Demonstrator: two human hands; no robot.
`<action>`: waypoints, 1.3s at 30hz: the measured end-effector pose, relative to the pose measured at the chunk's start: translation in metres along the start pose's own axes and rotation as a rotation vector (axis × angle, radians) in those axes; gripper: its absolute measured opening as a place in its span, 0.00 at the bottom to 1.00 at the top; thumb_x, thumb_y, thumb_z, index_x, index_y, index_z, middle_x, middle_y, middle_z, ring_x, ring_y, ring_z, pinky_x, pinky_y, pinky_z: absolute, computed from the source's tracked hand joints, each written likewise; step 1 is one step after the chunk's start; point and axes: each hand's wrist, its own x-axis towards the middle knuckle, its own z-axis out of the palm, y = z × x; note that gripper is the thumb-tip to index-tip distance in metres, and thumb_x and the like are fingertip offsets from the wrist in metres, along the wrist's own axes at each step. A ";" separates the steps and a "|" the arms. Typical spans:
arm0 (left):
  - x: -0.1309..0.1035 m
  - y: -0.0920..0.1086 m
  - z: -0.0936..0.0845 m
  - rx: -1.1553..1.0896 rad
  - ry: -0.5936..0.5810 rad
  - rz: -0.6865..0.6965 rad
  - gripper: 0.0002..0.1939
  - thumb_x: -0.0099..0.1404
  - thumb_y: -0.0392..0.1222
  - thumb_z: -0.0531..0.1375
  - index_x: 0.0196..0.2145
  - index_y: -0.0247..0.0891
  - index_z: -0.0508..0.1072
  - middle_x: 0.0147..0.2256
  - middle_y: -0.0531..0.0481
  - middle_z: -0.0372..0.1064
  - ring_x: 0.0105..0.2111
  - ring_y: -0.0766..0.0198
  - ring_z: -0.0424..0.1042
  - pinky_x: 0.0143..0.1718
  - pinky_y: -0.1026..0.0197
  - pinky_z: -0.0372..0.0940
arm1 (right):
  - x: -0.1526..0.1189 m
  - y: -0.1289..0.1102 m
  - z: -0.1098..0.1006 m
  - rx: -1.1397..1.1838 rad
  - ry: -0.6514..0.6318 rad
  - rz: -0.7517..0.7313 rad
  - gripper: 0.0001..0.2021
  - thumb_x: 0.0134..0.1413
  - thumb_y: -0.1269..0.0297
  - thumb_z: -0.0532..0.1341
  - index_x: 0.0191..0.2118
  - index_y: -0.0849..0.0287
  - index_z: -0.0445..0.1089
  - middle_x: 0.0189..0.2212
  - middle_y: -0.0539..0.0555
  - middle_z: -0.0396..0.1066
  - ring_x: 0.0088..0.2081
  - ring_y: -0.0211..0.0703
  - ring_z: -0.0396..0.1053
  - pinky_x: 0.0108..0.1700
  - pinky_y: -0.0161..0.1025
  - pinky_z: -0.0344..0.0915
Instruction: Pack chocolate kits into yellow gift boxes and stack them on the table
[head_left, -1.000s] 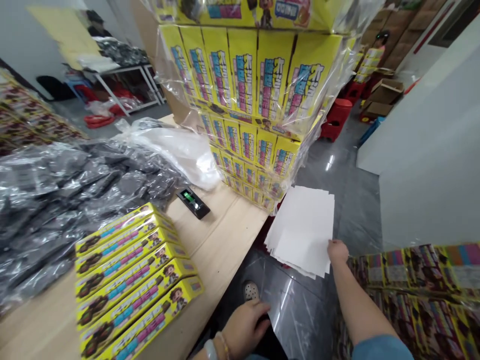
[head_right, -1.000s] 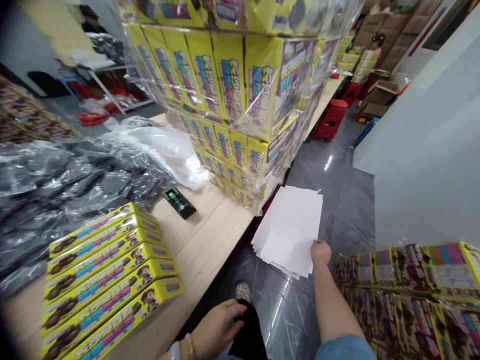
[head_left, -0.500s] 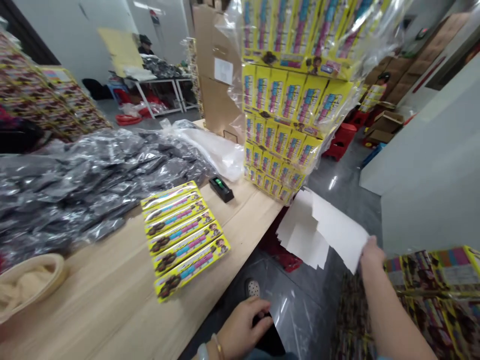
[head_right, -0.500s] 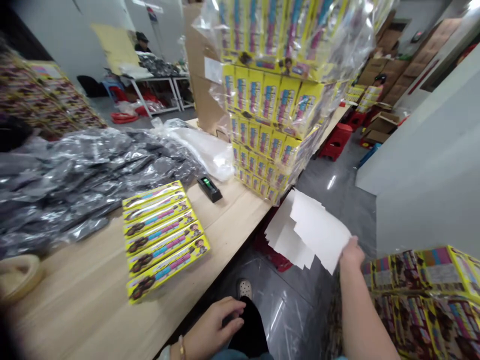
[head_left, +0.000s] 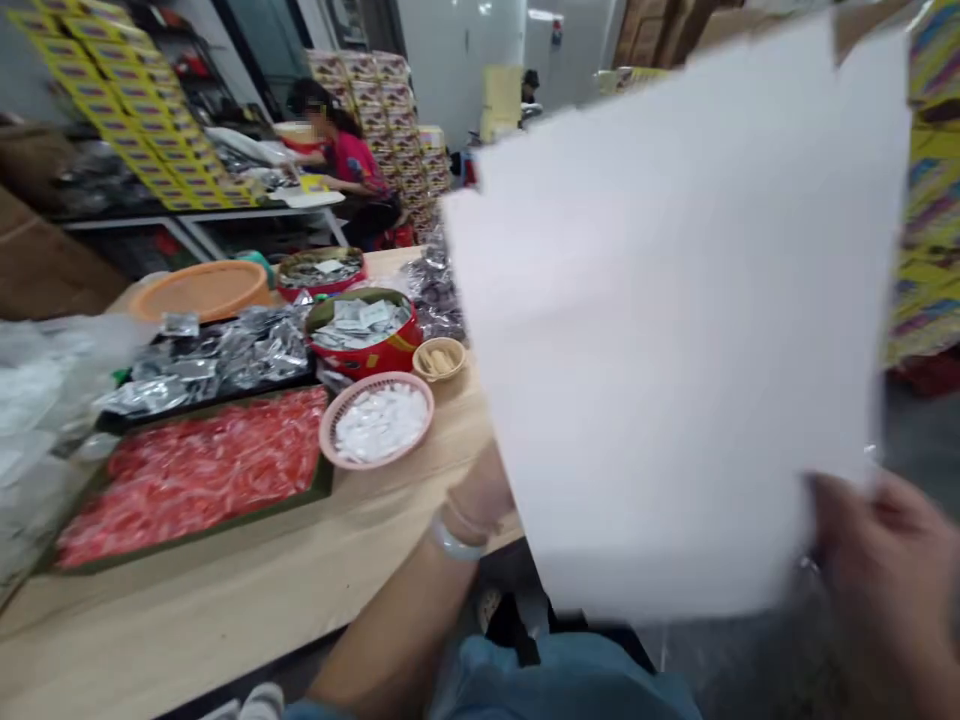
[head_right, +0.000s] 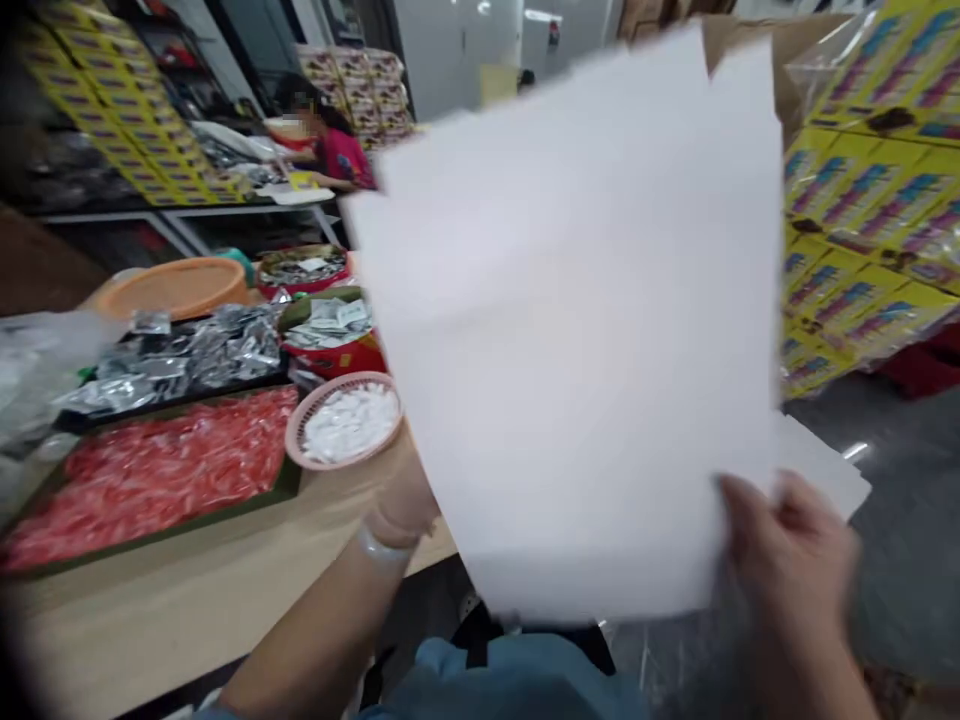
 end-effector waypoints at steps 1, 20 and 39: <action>-0.013 0.007 -0.020 -0.013 0.094 0.031 0.16 0.60 0.46 0.49 0.37 0.37 0.72 0.38 0.51 0.71 0.46 0.63 0.64 0.49 0.58 0.57 | 0.001 -0.004 0.030 0.020 -0.051 0.001 0.15 0.42 0.51 0.59 0.27 0.60 0.64 0.17 0.46 0.60 0.17 0.31 0.54 0.18 0.30 0.52; -0.070 -0.107 -0.156 -0.048 0.445 -0.480 0.22 0.50 0.41 0.59 0.43 0.27 0.66 0.35 0.38 0.71 0.35 0.53 0.71 0.36 0.54 0.66 | -0.019 0.090 0.183 0.372 -1.037 0.776 0.23 0.42 0.61 0.58 0.47 0.65 0.61 0.36 0.60 0.70 0.36 0.48 0.69 0.38 0.44 0.64; -0.018 -0.183 -0.158 1.783 0.586 -0.275 0.31 0.57 0.45 0.49 0.54 0.22 0.53 0.57 0.33 0.43 0.57 0.49 0.42 0.54 0.47 0.42 | -0.049 0.108 0.254 -0.933 -0.689 -0.179 0.30 0.51 0.64 0.49 0.58 0.73 0.44 0.53 0.68 0.54 0.52 0.51 0.55 0.50 0.42 0.53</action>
